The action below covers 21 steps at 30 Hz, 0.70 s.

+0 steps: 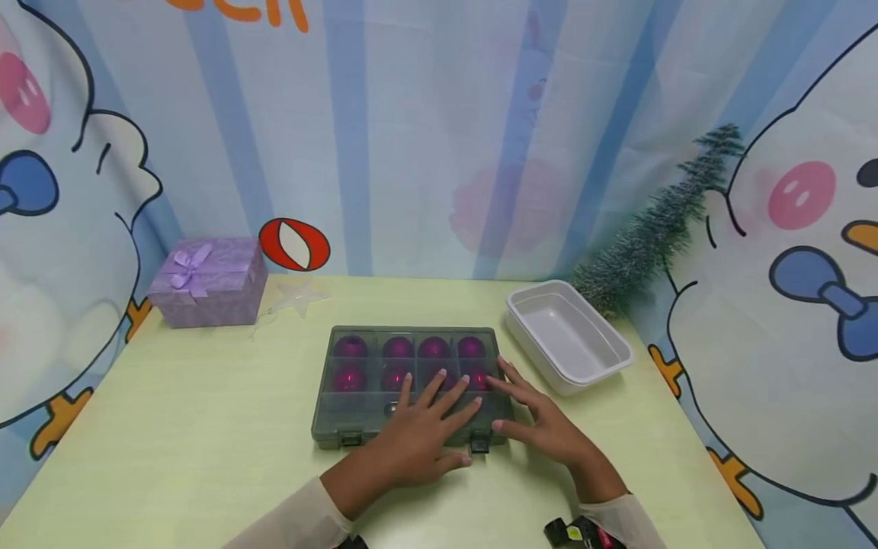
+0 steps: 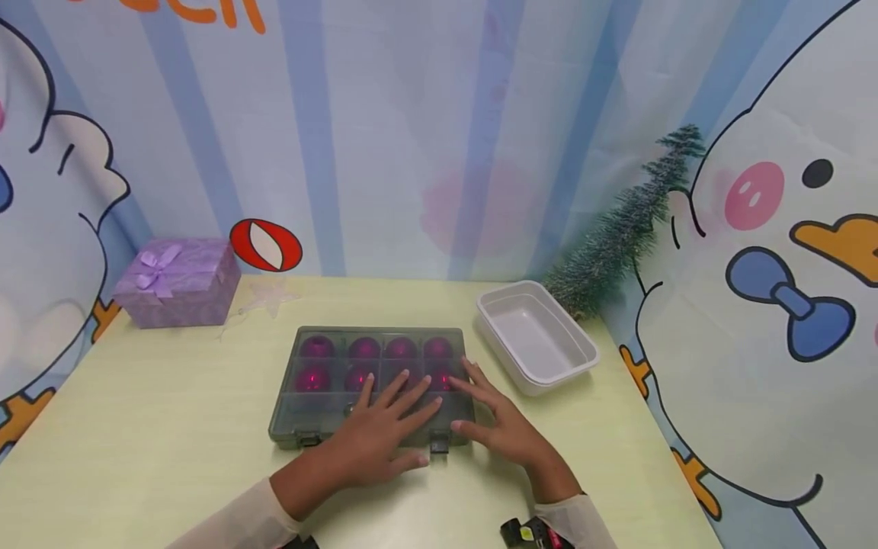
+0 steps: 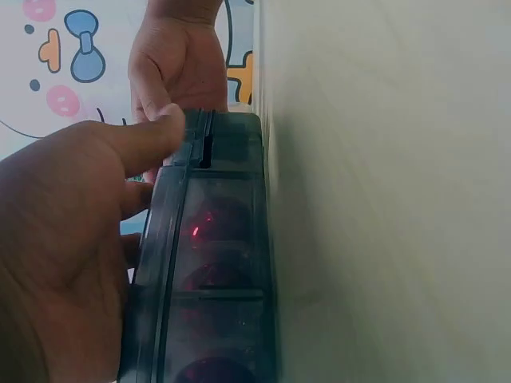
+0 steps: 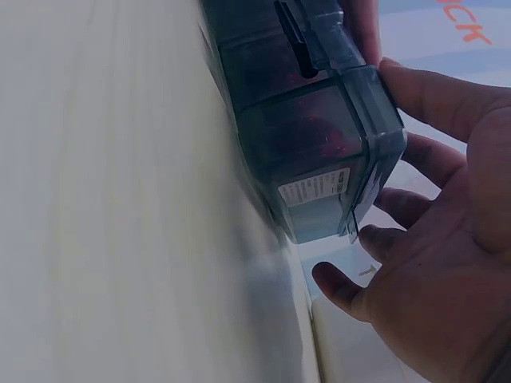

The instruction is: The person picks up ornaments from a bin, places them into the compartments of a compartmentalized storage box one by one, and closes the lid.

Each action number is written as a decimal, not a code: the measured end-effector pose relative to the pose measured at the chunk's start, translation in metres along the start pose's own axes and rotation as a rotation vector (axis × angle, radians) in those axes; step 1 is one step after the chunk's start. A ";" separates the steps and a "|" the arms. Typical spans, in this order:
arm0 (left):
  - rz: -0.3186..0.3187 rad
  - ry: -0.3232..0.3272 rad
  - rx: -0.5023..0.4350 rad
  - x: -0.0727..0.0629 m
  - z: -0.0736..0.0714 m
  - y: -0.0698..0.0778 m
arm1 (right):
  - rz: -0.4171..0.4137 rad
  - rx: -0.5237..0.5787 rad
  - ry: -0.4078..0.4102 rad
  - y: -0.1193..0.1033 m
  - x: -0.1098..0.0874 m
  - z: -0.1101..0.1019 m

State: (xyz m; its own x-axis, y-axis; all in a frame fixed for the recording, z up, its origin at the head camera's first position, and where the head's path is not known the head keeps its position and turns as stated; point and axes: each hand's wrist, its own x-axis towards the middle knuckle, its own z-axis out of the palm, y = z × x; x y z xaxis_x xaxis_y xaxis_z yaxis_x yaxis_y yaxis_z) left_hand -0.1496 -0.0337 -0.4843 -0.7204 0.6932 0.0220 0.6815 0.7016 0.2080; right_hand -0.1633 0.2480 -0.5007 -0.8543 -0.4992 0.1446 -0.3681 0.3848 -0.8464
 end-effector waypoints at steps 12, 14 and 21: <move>0.019 -0.016 0.063 -0.001 0.008 -0.002 | 0.044 -0.056 -0.059 0.004 0.002 0.012; 0.022 -0.013 0.078 -0.001 0.008 -0.003 | 0.046 -0.074 -0.050 0.004 0.003 0.014; 0.017 -0.016 0.100 0.000 0.009 -0.001 | 0.038 -0.106 -0.037 0.006 0.003 0.017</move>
State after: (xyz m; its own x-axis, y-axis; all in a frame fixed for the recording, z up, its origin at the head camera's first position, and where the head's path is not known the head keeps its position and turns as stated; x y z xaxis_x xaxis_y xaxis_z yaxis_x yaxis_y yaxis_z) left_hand -0.1492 -0.0334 -0.4934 -0.7071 0.7070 0.0088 0.7035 0.7023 0.1090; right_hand -0.1615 0.2357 -0.5141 -0.8549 -0.5104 0.0928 -0.3743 0.4829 -0.7917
